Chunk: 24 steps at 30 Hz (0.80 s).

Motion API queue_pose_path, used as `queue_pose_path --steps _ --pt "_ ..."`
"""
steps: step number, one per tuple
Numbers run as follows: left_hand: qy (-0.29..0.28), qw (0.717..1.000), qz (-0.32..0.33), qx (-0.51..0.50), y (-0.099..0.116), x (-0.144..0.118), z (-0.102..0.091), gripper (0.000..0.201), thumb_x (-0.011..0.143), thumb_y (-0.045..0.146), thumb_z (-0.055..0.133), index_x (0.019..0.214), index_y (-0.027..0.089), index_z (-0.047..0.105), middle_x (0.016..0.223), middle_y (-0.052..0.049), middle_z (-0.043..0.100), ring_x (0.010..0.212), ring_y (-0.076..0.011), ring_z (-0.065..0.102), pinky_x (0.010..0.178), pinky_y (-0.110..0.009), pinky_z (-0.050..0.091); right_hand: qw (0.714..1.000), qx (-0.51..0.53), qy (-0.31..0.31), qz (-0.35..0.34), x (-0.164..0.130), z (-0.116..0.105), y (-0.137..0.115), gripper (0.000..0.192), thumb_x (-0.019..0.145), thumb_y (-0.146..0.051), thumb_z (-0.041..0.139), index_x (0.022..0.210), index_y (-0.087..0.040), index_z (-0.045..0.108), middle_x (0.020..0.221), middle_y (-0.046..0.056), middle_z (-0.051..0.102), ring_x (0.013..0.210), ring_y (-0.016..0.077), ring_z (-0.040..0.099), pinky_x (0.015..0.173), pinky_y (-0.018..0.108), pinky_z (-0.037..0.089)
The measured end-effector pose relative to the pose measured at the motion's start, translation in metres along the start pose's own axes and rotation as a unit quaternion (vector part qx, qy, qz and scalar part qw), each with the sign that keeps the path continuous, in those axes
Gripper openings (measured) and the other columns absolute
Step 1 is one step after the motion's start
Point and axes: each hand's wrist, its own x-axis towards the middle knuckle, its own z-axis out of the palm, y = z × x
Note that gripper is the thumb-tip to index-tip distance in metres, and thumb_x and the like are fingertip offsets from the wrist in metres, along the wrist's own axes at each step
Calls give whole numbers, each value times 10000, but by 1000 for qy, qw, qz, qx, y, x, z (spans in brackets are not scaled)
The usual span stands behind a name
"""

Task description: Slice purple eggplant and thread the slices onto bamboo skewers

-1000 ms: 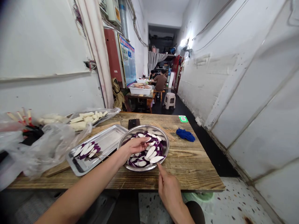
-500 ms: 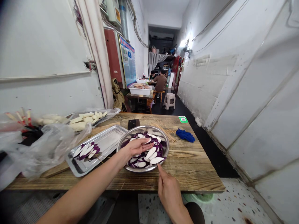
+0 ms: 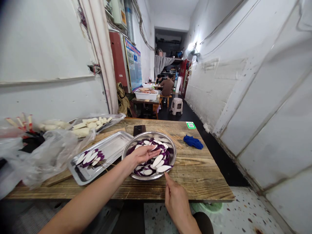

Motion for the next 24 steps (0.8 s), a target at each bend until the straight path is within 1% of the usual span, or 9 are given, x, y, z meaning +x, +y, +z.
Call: queue_pose_path --steps 5,9,14,16,20,24 --pt "-4 1000 9 20 -2 -4 3 60 729 7 523 761 57 512 862 -158 609 868 -229 609 762 -329 519 1000 4 -13 3 0 2 2 424 822 -160 288 1170 -71 513 871 137 679 650 176 648 619 245 492" --pt "1 999 17 30 -4 -7 4 53 734 16 521 768 54 512 821 -154 613 846 -234 616 752 -331 517 1000 7 -11 8 0 5 3 428 834 -173 272 1171 -50 505 795 127 683 612 176 639 590 243 483" --pt "-7 999 13 50 -7 -3 3 142 710 16 552 828 84 511 807 -117 628 805 -210 627 731 -326 515 1000 -14 9 2 0 9 4 434 853 -207 258 1171 -42 504 716 123 681 555 184 629 541 246 474" --pt "-14 998 18 57 -8 -2 3 156 701 20 563 830 91 512 784 -102 631 772 -203 632 719 -335 514 1000 -18 14 -1 0 10 5 440 860 -218 252 1188 -40 487 687 117 679 530 184 623 531 250 472" --pt "-16 996 29 86 -15 0 4 106 704 46 566 785 94 518 679 -66 623 674 -185 630 678 -334 511 1000 -20 16 6 1 10 3 435 856 -213 253 1183 -58 494 728 125 684 556 185 629 548 251 477" --pt "-24 994 44 102 -21 -1 5 53 722 52 541 745 97 526 595 -25 590 551 -124 588 644 -281 498 999 -24 16 22 7 9 1 431 845 -188 260 1165 -39 506 755 139 682 585 192 635 576 262 479"
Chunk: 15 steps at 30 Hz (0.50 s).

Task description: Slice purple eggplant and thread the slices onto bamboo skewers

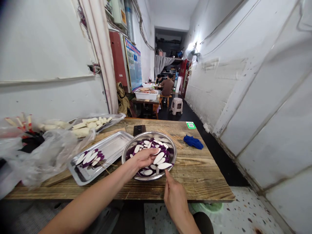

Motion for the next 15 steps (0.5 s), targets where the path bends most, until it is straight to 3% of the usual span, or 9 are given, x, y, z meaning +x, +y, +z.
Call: queue_pose_path --steps 3,9,12,15 --pt "-3 1000 6 -4 6 -4 -1 72 730 77 542 796 105 528 651 -30 596 589 -120 588 647 -267 489 1000 12 6 -3 4 3 3 418 844 -180 268 1151 -44 518 809 143 682 627 187 643 601 253 481" --pt "-66 998 -23 -11 33 -24 -7 358 730 437 542 937 147 503 881 -79 597 790 -178 597 690 -335 487 996 39 86 0 8 12 8 399 866 -226 283 1166 -69 495 871 136 673 651 174 646 612 257 494" --pt "-120 991 -47 20 24 -29 -5 271 714 335 601 880 136 523 840 -66 616 768 -170 603 736 -348 473 994 42 104 8 11 13 6 353 862 -244 308 1052 -87 561 849 123 676 667 182 648 633 266 497" --pt "-96 995 -14 19 7 -26 -4 201 668 189 660 810 139 527 739 -30 628 678 -140 607 714 -310 475 992 50 115 8 13 12 2 326 860 -248 318 1006 -103 571 782 102 678 640 177 645 634 263 494"
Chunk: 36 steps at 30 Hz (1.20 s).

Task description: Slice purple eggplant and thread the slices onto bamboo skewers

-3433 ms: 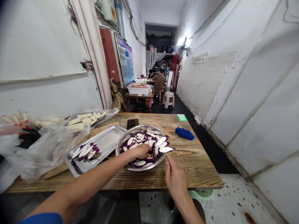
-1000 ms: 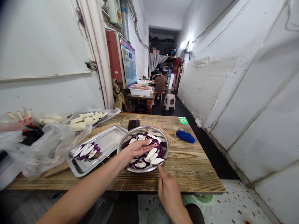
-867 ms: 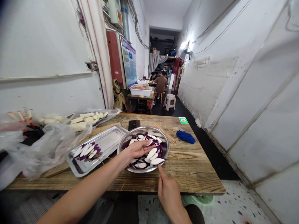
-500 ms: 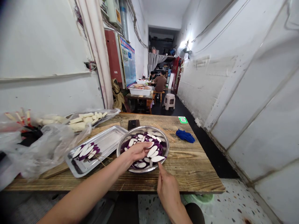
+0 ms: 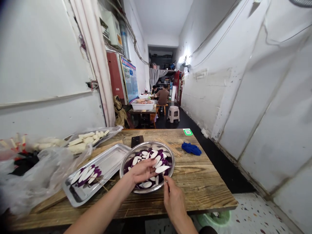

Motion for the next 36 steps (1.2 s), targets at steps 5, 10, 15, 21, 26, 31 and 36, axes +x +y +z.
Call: queue_pose_path --steps 5,10,15,21,26,31,36 --pt "86 991 90 -54 -2 5 -3 208 643 124 674 787 143 525 700 -23 628 645 -147 613 662 -301 493 999 31 -42 12 -5 -6 -4 313 848 -288 372 1044 -118 548 645 48 653 562 170 623 544 244 479" --pt "129 971 138 -145 9 -2 1 162 668 106 649 780 135 536 696 -24 630 603 -121 605 651 -281 508 993 83 -77 21 -9 -9 -6 328 877 -291 309 988 -148 582 815 87 677 712 169 642 634 236 487" --pt "155 962 134 -179 6 -7 8 160 670 126 652 794 143 552 691 -17 634 610 -130 613 673 -319 518 993 80 -78 24 -10 -4 -8 370 876 -306 289 1042 -116 560 868 111 678 747 184 648 655 253 496" --pt "129 969 116 -176 2 -5 13 159 677 51 624 794 119 541 750 -48 647 692 -157 630 732 -351 517 993 46 -101 23 -10 -2 -8 426 878 -272 219 1104 -59 511 899 149 665 768 195 646 662 272 489" --pt "140 969 120 -162 -6 -3 19 219 663 8 620 818 122 517 762 -49 650 666 -149 632 700 -325 525 992 16 -124 33 -7 -3 -8 418 889 -291 179 1091 -106 496 803 106 675 657 184 647 577 253 474" --pt "126 975 118 -143 -9 -4 21 249 645 43 653 837 133 522 752 -38 653 664 -153 636 720 -340 519 988 5 -148 35 -9 0 -8 423 897 -312 124 998 -148 501 657 60 650 551 176 621 511 236 439" --pt "122 978 107 -133 -10 -2 21 202 651 51 650 808 119 542 749 -46 656 680 -158 638 754 -334 508 990 25 -134 37 -10 3 -7 403 894 -307 135 989 -151 493 723 76 656 611 183 633 598 252 454"
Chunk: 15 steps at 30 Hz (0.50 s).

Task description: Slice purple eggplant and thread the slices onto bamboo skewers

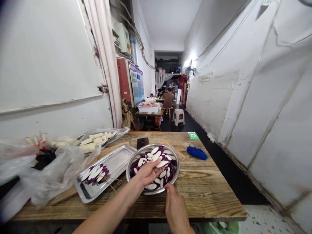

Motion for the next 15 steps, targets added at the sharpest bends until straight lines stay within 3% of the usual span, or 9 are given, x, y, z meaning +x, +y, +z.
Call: queue_pose_path --steps 7,12,15 --pt "9 1000 5 -18 -3 2 0 183 640 45 656 762 121 542 727 -37 654 687 -156 634 769 -341 496 1000 1 21 1 0 1 -3 401 892 -293 143 999 -135 496 698 75 653 600 182 633 598 254 458" --pt "-9 1000 12 -9 9 4 -1 207 676 200 658 849 134 565 786 -61 652 698 -164 627 703 -335 505 999 -19 37 -9 3 0 -3 413 891 -301 157 1009 -131 514 664 63 659 516 175 619 503 244 445" --pt "6 999 37 -18 13 5 0 162 677 179 653 810 133 571 716 -39 640 617 -137 611 641 -311 508 999 -18 44 -22 0 1 -3 419 892 -316 168 1005 -127 524 739 85 673 582 174 638 542 242 463"
